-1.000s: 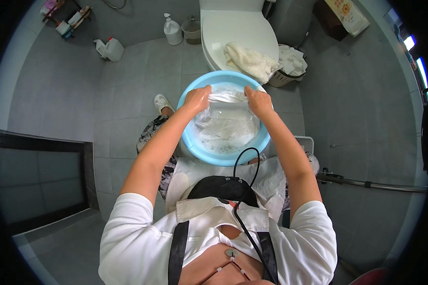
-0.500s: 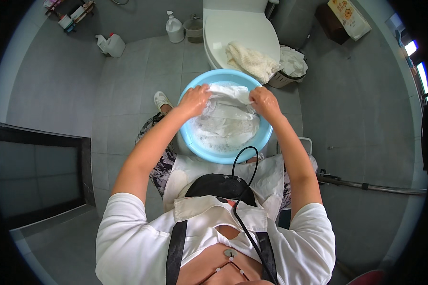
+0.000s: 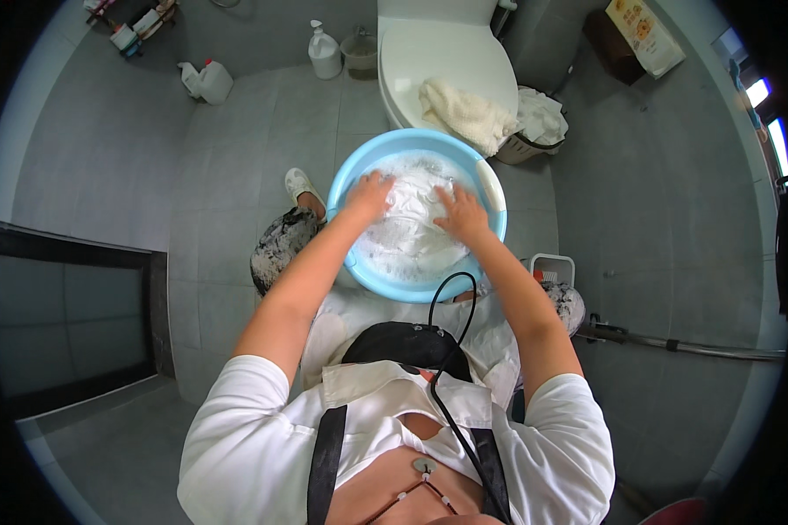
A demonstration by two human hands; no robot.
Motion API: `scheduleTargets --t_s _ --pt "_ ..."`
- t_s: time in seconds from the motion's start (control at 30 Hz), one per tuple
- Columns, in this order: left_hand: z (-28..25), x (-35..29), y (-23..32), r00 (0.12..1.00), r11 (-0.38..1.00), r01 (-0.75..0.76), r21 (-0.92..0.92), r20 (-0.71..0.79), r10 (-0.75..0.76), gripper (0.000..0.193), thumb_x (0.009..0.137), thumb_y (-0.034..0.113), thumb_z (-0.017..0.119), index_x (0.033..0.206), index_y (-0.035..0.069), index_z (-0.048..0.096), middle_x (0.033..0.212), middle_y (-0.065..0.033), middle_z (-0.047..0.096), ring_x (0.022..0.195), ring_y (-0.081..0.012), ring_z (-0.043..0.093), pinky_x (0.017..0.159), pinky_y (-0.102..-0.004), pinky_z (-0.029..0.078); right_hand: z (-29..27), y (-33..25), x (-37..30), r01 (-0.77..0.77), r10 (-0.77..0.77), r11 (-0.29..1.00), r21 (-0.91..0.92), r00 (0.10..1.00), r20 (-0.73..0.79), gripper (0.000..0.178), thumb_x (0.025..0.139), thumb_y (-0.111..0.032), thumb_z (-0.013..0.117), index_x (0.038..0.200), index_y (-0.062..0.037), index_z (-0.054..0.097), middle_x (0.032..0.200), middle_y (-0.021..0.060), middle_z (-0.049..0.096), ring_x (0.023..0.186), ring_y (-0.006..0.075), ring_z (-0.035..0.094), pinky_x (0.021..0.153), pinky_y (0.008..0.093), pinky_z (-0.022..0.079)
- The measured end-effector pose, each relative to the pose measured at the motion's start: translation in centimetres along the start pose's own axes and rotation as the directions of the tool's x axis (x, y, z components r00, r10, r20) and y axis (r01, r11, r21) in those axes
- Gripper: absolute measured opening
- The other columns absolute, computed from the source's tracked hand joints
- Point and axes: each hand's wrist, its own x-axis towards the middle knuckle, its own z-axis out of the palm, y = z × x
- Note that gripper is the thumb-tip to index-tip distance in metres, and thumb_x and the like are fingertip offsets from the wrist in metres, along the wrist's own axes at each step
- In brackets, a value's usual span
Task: The person washes a white garment in a blue basin filled with soapy water by hand, scrubbing the fabric against itself and lifting it to check.
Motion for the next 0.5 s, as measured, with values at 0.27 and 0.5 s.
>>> scheduleTargets --t_s 0.27,0.5 --pt "4.5 -0.9 2.3 0.982 0.968 0.097 0.233 0.135 -0.131 0.038 0.075 0.012 0.051 0.114 0.012 0.046 0.112 -0.0124 0.047 0.103 -0.0275 0.046 0.079 -0.0383 0.041 2.3 -0.6 -0.8 -0.042 0.073 0.992 -0.122 0.962 0.262 0.042 0.079 -0.025 0.050 0.120 -0.0243 0.041 0.121 0.0136 0.039 0.102 0.0282 0.047 0.079 0.0389 0.043" --pt "5.4 -0.2 1.5 0.958 0.972 0.024 0.233 0.271 -0.089 0.023 0.075 0.012 0.050 0.097 0.010 0.056 0.096 -0.0100 0.058 0.092 -0.0240 0.055 0.076 -0.0348 0.044 5.4 0.8 0.5 -0.041 0.130 0.971 -0.234 0.916 0.379 0.031 0.081 -0.019 0.043 0.107 -0.0038 0.053 0.116 0.0103 0.047 0.095 0.0239 0.055 0.077 0.0356 0.044"
